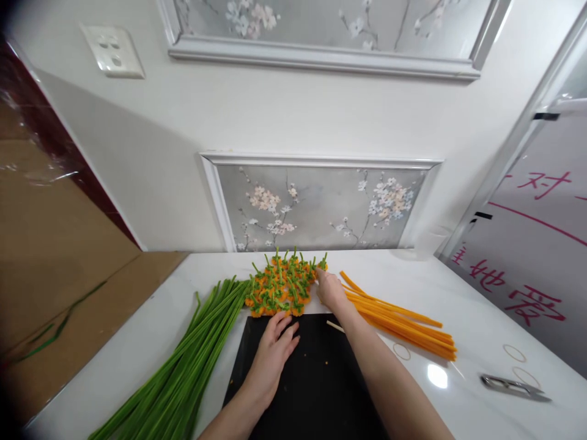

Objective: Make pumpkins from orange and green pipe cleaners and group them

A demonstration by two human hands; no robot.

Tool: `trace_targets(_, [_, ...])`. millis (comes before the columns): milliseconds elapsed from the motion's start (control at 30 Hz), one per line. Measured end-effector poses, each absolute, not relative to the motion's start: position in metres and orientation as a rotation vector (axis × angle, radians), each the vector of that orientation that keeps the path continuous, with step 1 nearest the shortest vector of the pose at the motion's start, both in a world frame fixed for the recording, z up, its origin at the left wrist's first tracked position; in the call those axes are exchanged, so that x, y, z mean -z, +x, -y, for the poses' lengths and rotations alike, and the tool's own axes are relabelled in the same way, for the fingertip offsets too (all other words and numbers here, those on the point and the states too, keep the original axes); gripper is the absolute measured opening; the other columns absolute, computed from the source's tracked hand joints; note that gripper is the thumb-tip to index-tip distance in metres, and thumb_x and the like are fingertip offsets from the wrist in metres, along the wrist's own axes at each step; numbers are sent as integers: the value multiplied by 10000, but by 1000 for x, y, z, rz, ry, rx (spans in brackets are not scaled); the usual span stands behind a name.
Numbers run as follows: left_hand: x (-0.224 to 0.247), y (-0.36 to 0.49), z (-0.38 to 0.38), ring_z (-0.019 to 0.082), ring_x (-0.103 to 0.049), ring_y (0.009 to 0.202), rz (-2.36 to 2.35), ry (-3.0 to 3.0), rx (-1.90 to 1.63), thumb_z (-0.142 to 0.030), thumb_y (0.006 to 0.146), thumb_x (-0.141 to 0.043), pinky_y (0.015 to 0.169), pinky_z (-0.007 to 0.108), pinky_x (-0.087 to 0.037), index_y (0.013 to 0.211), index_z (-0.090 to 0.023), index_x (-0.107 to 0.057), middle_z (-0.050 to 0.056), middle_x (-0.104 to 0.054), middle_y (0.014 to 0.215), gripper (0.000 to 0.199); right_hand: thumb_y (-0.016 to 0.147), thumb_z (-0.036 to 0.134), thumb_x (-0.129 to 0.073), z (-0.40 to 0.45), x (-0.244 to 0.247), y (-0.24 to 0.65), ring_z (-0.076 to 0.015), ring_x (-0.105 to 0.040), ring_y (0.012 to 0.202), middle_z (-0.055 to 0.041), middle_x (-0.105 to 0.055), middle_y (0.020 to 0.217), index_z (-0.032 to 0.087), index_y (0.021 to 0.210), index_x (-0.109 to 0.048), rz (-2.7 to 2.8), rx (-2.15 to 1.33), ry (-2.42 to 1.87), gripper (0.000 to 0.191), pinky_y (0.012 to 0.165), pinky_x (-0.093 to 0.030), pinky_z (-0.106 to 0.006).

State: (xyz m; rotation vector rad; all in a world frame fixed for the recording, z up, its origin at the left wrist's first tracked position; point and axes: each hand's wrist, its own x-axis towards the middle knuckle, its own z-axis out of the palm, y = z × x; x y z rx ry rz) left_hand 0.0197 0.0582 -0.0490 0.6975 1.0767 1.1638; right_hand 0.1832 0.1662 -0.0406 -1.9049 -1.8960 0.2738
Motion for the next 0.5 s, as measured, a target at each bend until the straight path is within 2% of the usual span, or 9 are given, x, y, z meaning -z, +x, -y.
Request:
trace_targets(100, [49,19,-63,246,-521,1214,-1059,676,-1171,-110,881,-526,972,369,-458,1202,-204,-458,152,-446,1379,341,926,126,-408,-149,29,192,-229,-671,934,-104,-718,971,171,1133,-619,1850,-227,-1817,299,847,-489,-321])
trace_targets(233, [47,18,-65,212,-613,1084,-1086,676,-1130,-102,877,-538,913,328,-493,1179,-200,-483,141,-520,1281,322,972,321,-342,-110,9,210,-206,-598,1128,-84,-650,1219,191,1230,-568,1769,-180,-1668,367,977,-445,-313])
trace_targets(367, [38,15,-57,183,-668,942,-1101,704,-1060,-104,867,-558,873,310,-510,1166,-185,-510,129,-592,1144,313,930,419,-382,-64,2,231,-241,-631,1077,-88,-700,1123,195,1122,-649,1564,-218,-1509,398,960,-470,-377])
trace_targets(500, [27,17,-37,193,-668,932,-1018,790,-920,-164,843,-611,888,321,-500,1088,-155,-585,125,-648,1048,247,894,374,-443,-26,19,247,-248,-677,944,-74,-732,1023,222,1011,-694,1552,-238,-1581,316,857,-519,-365])
